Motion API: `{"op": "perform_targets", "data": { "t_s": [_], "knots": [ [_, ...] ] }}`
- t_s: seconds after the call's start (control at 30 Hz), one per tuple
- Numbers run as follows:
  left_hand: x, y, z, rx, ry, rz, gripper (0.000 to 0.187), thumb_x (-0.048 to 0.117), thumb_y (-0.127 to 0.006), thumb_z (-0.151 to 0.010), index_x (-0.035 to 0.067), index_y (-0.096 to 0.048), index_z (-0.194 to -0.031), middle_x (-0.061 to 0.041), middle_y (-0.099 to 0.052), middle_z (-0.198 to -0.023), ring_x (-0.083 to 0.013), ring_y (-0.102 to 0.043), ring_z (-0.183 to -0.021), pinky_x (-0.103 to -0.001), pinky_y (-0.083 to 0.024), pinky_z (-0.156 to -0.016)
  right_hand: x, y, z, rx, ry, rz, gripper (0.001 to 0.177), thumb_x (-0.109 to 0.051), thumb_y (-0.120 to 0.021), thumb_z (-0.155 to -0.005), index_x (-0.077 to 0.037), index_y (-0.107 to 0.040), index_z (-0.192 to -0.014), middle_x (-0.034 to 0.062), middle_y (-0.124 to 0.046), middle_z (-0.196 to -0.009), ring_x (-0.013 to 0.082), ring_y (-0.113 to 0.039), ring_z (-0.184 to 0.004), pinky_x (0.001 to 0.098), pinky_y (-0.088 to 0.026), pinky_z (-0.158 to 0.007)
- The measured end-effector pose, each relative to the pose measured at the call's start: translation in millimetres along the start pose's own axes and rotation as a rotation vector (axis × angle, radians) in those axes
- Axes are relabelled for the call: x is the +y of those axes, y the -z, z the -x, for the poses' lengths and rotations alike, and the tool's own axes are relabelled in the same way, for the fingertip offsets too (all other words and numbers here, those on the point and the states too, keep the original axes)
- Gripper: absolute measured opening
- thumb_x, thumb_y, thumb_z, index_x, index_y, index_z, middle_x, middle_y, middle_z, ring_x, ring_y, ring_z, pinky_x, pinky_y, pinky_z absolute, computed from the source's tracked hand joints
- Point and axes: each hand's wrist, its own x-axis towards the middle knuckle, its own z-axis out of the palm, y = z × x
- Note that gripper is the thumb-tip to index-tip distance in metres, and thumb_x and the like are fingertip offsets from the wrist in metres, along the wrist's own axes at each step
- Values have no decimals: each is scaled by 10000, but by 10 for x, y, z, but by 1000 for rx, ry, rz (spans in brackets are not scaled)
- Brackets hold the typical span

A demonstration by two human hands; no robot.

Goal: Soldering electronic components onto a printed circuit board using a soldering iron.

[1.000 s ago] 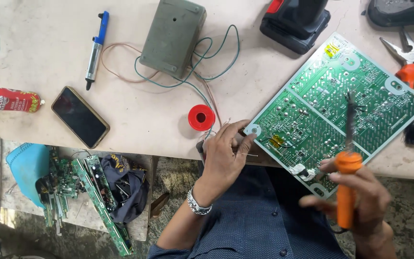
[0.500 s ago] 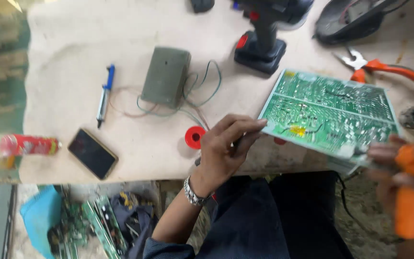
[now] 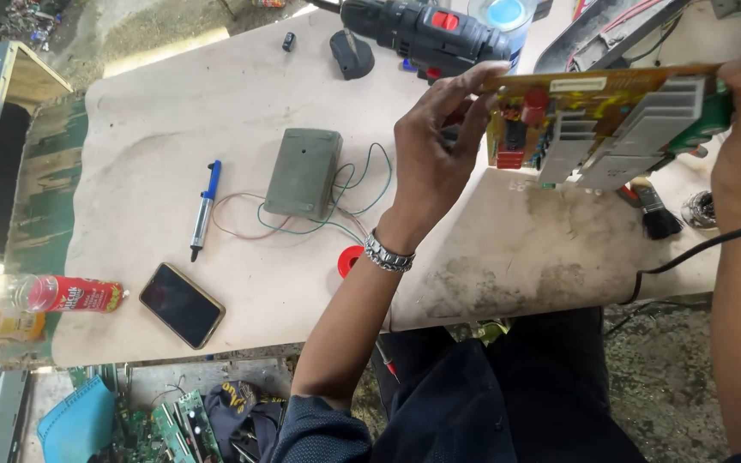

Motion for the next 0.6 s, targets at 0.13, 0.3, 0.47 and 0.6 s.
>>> {"op": "perform_targets", "data": {
  "t_s": [0.13, 0.3, 0.47, 0.6],
  "knots": [
    [92, 41, 31, 42, -34, -43, 201, 245, -620, -1056, 196, -672, -1243, -37, -743, -1108, -133, -767, -941, -234, -686, -788, -574, -98, 44, 70, -360, -83, 83, -75, -534, -1239, -69, -479, -1178, 71, -474, -1066, 203, -496, -933, 356, -395, -822],
    [181, 360, 608, 5, -11, -26, 157, 14, -657, -1019, 111, -693, -1136, -52, -733, -1122, -170, -743, -1018, -272, -648, -919, -1727, -276, 779, 33, -494, -264, 217, -84, -608, -1063, -198, -453, -1164, 38, -574, -1110, 216, -619, -1148, 406, -562, -1185],
    [-176, 561, 1451, -137, 13, -113, 308, -97, -702, -972, 126, -695, -1184, -101, -703, -1247, -245, -726, -1163, -308, -623, -988, -1772, -210, 2008, -271, -186, -412, 353, 43, -803, -769, 6, -659, -1090, 107, -707, -1182, 243, -705, -1199, 266, -689, -1067],
    [-412, 517, 1904, -229, 22, -154, 351, -99, -691, -986, 72, -656, -1290, -189, -656, -1347, -307, -702, -1226, -354, -606, -1067, -2078, -401, 1947, -282, -357, -191, 257, 30, -785, -777, -16, -662, -998, 215, -703, -1136, 248, -678, -1163, 423, -488, -1198]
  ]
}}
